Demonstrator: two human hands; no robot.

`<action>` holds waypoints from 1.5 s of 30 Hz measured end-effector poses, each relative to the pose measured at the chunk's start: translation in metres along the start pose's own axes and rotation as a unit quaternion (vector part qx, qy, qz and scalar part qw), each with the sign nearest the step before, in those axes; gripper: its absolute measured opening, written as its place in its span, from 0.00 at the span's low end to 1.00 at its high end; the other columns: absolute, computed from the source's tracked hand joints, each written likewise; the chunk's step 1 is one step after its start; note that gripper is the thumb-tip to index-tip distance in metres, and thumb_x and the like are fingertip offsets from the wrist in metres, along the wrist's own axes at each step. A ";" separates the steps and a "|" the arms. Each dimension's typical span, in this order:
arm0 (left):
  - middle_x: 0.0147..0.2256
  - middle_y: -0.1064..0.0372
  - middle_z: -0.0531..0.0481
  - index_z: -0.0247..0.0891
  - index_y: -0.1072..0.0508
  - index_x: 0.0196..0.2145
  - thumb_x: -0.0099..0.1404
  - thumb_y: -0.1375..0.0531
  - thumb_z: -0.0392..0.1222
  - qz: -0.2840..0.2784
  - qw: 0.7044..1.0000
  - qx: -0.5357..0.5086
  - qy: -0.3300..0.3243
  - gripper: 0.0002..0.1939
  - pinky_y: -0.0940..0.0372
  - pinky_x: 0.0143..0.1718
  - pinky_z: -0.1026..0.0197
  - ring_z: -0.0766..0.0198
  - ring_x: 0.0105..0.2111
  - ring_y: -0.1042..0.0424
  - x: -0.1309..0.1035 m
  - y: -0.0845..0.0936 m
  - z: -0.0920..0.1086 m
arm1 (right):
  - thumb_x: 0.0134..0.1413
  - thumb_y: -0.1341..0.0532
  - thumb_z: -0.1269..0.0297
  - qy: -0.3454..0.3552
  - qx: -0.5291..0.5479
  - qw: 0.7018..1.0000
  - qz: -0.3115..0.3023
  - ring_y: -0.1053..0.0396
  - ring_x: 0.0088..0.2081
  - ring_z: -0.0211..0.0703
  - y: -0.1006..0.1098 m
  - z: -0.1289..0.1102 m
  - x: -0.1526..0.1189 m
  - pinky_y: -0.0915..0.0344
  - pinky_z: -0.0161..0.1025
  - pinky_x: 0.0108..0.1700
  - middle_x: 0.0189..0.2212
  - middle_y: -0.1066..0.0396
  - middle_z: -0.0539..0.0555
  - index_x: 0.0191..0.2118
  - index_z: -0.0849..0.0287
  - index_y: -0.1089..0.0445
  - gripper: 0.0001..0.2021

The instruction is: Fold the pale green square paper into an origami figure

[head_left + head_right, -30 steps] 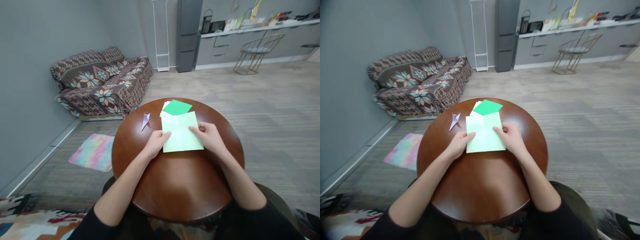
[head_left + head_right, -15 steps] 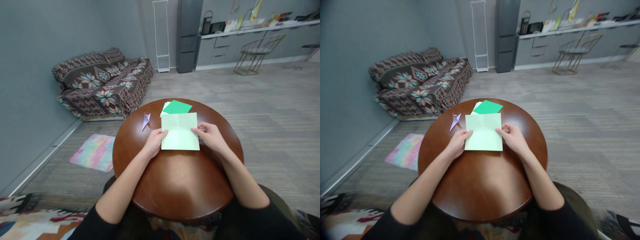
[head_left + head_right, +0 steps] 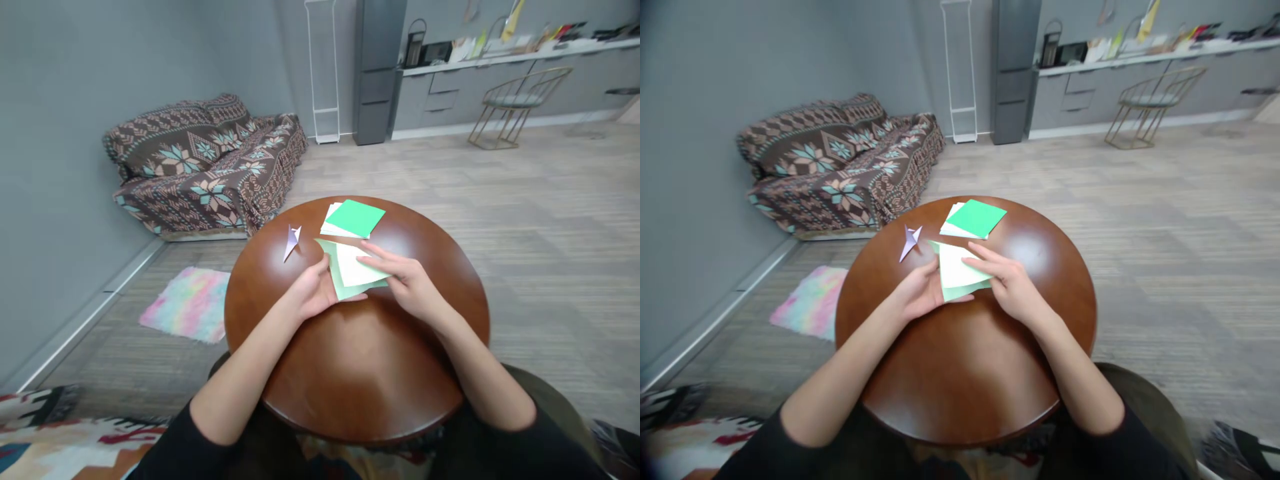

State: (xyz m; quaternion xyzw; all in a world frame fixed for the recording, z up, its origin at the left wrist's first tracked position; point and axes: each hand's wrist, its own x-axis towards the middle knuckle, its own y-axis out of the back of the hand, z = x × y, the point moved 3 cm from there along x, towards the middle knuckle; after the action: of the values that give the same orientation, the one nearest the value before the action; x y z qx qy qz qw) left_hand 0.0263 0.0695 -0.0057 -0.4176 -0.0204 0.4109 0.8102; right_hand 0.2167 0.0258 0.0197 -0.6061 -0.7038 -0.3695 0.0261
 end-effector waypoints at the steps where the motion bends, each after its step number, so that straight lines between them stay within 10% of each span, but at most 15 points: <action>1: 0.54 0.27 0.34 0.37 0.30 0.58 0.70 0.49 0.61 0.002 1.000 0.000 -0.010 0.30 0.35 0.55 0.33 0.39 0.58 0.31 -0.001 -0.001 0.001 | 0.59 0.50 0.79 0.007 -0.015 1.000 -0.009 0.40 0.67 0.49 -0.001 0.000 0.000 0.43 0.51 0.67 0.67 0.40 0.49 0.59 0.49 0.28 0.29; 4: 0.56 0.29 0.35 0.38 0.29 0.56 0.68 0.47 0.66 -0.010 0.999 0.005 -0.040 0.32 0.32 0.54 0.39 0.41 0.58 0.30 -0.005 -0.007 0.004 | 0.60 0.50 0.78 0.010 -0.067 0.998 -0.018 0.41 0.67 0.50 -0.002 0.001 -0.003 0.41 0.51 0.66 0.68 0.43 0.51 0.62 0.50 0.30 0.29; 8: 0.57 0.29 0.41 0.39 0.27 0.54 0.66 0.36 0.44 0.012 0.994 0.073 -0.084 0.20 0.29 0.53 0.53 0.53 0.54 0.27 -0.006 -0.008 0.001 | 0.63 0.44 0.70 -0.005 -0.110 0.993 -0.038 0.41 0.66 0.56 -0.006 -0.007 -0.005 0.41 0.54 0.66 0.71 0.49 0.53 0.64 0.50 0.33 0.25; 13: 0.44 0.25 0.46 0.37 0.26 0.47 0.59 0.32 0.42 0.099 0.954 0.227 -0.167 0.18 0.28 0.33 0.66 0.64 0.37 0.25 -0.002 0.004 0.002 | 0.60 0.37 0.55 -0.113 0.039 0.993 0.022 0.38 0.65 0.59 -0.003 -0.011 -0.002 0.39 0.56 0.64 0.66 0.39 0.61 0.60 0.55 0.30 0.24; 21: 0.28 0.30 0.53 0.33 0.24 0.33 0.60 0.33 0.48 0.070 0.869 0.408 -0.269 0.13 0.38 0.28 0.67 0.69 0.26 0.34 -0.011 -0.009 0.013 | 0.47 0.27 0.57 -0.350 0.365 0.863 -0.009 0.20 0.38 0.52 -0.013 0.001 -0.006 0.25 0.46 0.44 0.38 0.19 0.61 0.44 0.63 0.25 0.20; 32: 0.34 0.21 0.46 0.33 0.20 0.40 0.59 0.31 0.48 0.063 0.935 0.230 -0.261 0.16 0.29 0.40 0.58 0.60 0.34 0.23 -0.006 -0.004 0.000 | 0.35 0.22 0.58 -0.332 0.354 0.865 0.126 0.21 0.33 0.50 -0.016 -0.007 -0.006 0.24 0.44 0.38 0.32 0.19 0.57 0.39 0.62 0.23 0.23; 45: 0.36 0.20 0.45 0.34 0.19 0.43 0.57 0.30 0.50 0.092 0.930 0.239 -0.262 0.19 0.26 0.40 0.56 0.57 0.34 0.21 -0.007 -0.004 0.003 | 0.45 0.26 0.57 -0.322 0.360 0.870 0.095 0.21 0.35 0.49 -0.019 -0.001 -0.009 0.23 0.44 0.41 0.33 0.19 0.57 0.40 0.62 0.22 0.18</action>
State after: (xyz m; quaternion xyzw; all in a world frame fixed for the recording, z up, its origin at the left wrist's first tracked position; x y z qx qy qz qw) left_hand 0.0230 0.0659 0.0012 -0.0891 -0.0951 0.5709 0.8106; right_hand 0.2024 0.0180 0.0069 -0.7042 -0.6962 0.1300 0.0495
